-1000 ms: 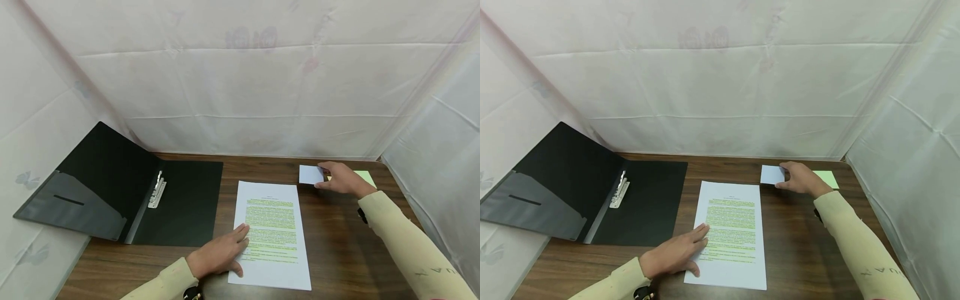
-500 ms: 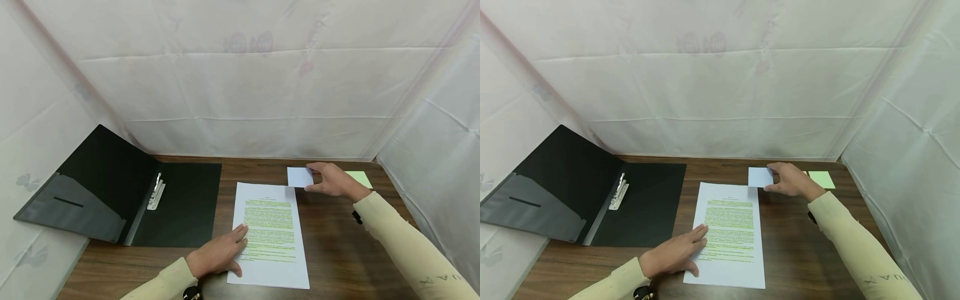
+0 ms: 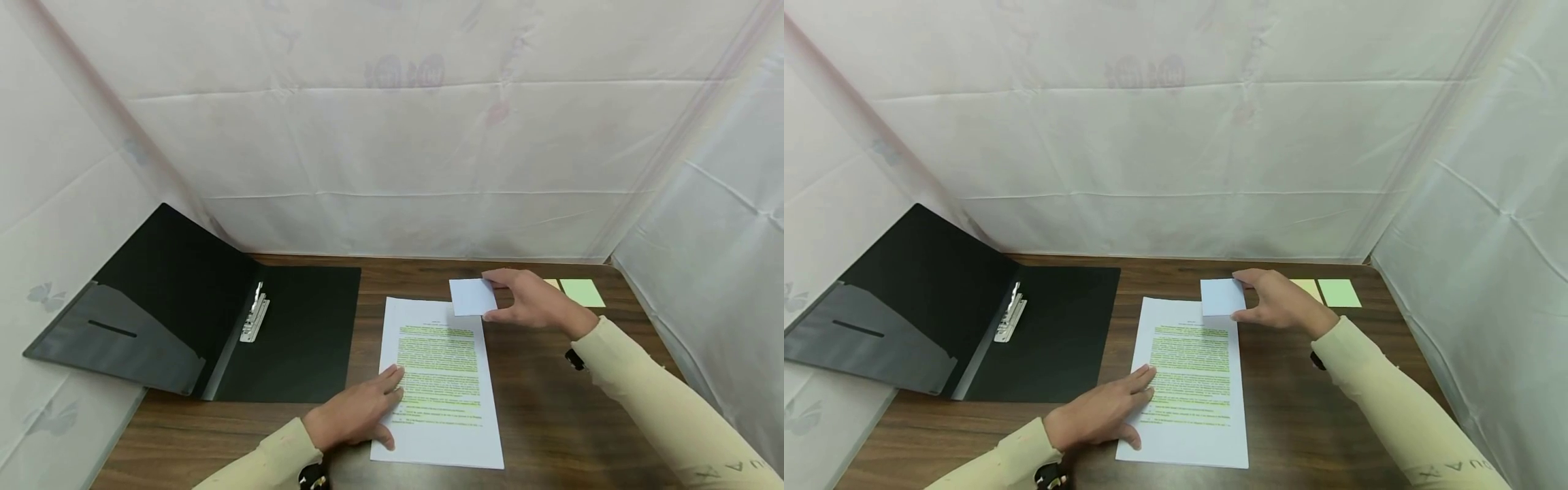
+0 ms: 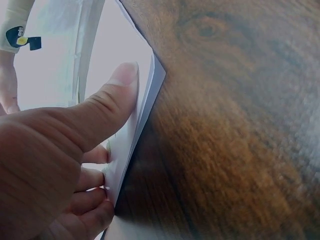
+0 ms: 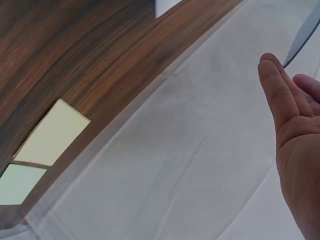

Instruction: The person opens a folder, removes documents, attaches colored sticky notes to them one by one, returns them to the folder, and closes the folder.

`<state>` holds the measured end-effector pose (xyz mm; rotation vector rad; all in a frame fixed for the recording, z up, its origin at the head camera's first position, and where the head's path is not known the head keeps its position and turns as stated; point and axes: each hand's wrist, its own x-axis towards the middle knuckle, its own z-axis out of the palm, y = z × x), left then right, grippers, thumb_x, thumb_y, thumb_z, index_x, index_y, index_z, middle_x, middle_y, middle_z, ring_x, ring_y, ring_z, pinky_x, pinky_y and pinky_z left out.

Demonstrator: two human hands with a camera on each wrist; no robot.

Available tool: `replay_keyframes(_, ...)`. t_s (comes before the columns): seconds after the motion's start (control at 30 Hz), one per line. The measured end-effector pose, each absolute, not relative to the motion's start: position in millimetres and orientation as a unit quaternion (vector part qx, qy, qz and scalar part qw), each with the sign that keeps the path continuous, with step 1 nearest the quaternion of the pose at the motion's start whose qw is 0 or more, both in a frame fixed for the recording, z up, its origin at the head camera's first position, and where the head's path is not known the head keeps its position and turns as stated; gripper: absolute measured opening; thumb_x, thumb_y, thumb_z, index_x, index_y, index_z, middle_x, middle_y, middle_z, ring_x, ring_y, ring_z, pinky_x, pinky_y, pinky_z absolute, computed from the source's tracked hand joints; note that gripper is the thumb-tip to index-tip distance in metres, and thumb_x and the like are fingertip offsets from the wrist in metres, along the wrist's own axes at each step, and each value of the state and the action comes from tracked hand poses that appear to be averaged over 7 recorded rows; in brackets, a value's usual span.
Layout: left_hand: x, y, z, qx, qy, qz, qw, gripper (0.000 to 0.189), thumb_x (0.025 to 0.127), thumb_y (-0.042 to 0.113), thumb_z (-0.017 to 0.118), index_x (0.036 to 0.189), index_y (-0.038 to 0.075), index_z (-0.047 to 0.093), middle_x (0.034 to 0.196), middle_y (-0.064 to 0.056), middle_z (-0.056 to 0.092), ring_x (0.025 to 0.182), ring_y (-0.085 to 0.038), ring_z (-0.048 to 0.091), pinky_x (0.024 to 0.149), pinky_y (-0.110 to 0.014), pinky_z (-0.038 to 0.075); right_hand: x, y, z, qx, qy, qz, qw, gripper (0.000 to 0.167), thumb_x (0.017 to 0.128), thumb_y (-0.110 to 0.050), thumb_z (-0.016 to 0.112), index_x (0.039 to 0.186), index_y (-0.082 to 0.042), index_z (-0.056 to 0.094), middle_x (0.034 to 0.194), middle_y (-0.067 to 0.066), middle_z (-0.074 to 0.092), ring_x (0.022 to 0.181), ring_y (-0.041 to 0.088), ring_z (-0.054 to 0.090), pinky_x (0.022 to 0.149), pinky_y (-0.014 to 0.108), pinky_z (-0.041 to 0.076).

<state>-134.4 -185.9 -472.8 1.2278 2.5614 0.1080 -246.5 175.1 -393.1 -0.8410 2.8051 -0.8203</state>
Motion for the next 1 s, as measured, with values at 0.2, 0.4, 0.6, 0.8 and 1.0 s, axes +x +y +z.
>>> replay_keyframes(0.2,-137,-186,-473,0.432,0.890,0.033,0.139,0.085,0.083,0.058,0.077,0.146,0.003,0.059,0.165,-0.020,0.040,0.155,-0.033,0.039,0.116,-0.036,0.047,-240,164,-388,-0.301,0.913,-0.272,0.045,0.077,0.082,-0.021,0.090,0.142,0.011,0.054,0.137,0.024,0.067,0.119,0.034,0.072,0.099,0.048,0.058)
replay_keyframes(0.4,-140,-186,-474,0.434,0.890,0.033,0.135,0.085,0.083,0.058,0.078,0.145,0.004,0.059,0.165,-0.020,0.040,0.155,-0.033,0.039,0.117,-0.036,0.047,-231,155,-385,-0.307,0.912,-0.269,0.044,0.079,0.081,-0.022,0.091,0.144,0.007,0.054,0.137,0.017,0.068,0.120,0.029,0.072,0.100,0.046,0.058)
replay_keyframes(0.6,-143,-188,-476,0.440,0.889,0.034,0.121,0.081,0.084,0.059,0.077,0.143,0.005,0.060,0.164,-0.019,0.042,0.154,-0.032,0.041,0.117,-0.036,0.047,-224,149,-384,-0.300,0.918,-0.257,0.044,0.080,0.080,-0.024,0.092,0.146,0.002,0.054,0.138,0.012,0.068,0.121,0.026,0.070,0.100,0.046,0.058)
replay_keyframes(0.8,-144,-189,-477,0.441,0.888,0.037,0.123,0.083,0.085,0.061,0.075,0.144,0.005,0.059,0.164,-0.017,0.043,0.154,-0.031,0.042,0.117,-0.036,0.047,-218,145,-386,-0.313,0.916,-0.249,0.033,0.080,0.081,-0.025,0.092,0.145,0.003,0.054,0.137,0.012,0.068,0.118,0.025,0.070,0.099,0.047,0.058)
replay_keyframes(1.0,-147,-189,-477,0.432,0.893,0.086,0.093,0.084,0.091,0.063,0.068,0.150,0.005,0.054,0.163,-0.014,0.046,0.153,-0.029,0.043,0.117,-0.039,0.047,-213,140,-387,-0.341,0.911,-0.232,0.010,0.077,0.082,-0.025,0.090,0.143,0.005,0.055,0.136,0.014,0.068,0.116,0.026,0.071,0.097,0.044,0.059)
